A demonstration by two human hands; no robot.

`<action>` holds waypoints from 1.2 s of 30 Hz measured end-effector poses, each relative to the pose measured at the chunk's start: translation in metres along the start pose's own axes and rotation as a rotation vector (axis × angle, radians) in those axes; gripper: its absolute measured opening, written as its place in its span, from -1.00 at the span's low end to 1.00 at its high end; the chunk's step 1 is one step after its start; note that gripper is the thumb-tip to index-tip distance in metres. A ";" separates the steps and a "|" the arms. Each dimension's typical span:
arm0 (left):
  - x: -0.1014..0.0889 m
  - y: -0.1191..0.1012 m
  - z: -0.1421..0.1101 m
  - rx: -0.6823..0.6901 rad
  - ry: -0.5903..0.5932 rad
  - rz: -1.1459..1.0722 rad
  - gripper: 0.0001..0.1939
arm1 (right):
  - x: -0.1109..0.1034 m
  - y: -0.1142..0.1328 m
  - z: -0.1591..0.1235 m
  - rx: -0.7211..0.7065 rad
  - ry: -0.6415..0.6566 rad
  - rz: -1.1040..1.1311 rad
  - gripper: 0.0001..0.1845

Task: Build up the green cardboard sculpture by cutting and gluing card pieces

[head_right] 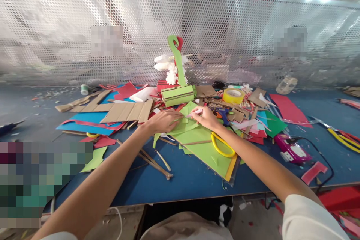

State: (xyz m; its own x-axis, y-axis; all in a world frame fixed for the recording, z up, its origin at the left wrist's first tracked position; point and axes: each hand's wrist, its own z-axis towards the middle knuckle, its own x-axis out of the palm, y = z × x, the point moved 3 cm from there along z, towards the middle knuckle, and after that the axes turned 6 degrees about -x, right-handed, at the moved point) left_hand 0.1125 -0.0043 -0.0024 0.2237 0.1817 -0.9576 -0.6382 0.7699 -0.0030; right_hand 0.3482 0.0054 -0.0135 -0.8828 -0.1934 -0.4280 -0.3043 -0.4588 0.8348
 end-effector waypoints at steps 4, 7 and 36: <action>-0.001 0.000 0.000 0.001 0.001 -0.005 -0.60 | 0.001 0.003 0.000 -0.005 0.034 -0.005 -0.73; -0.002 -0.001 0.000 0.001 -0.002 -0.021 -0.60 | 0.001 0.003 0.000 0.013 0.053 0.016 -0.73; 0.000 0.003 -0.002 0.089 0.018 -0.098 -0.61 | -0.001 0.004 0.000 -0.006 -0.004 -0.011 -0.77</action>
State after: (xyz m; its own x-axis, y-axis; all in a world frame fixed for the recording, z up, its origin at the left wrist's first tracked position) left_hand 0.1092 -0.0031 -0.0032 0.2680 0.0932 -0.9589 -0.5461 0.8346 -0.0715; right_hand 0.3480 0.0036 -0.0097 -0.8807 -0.1853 -0.4359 -0.3118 -0.4660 0.8280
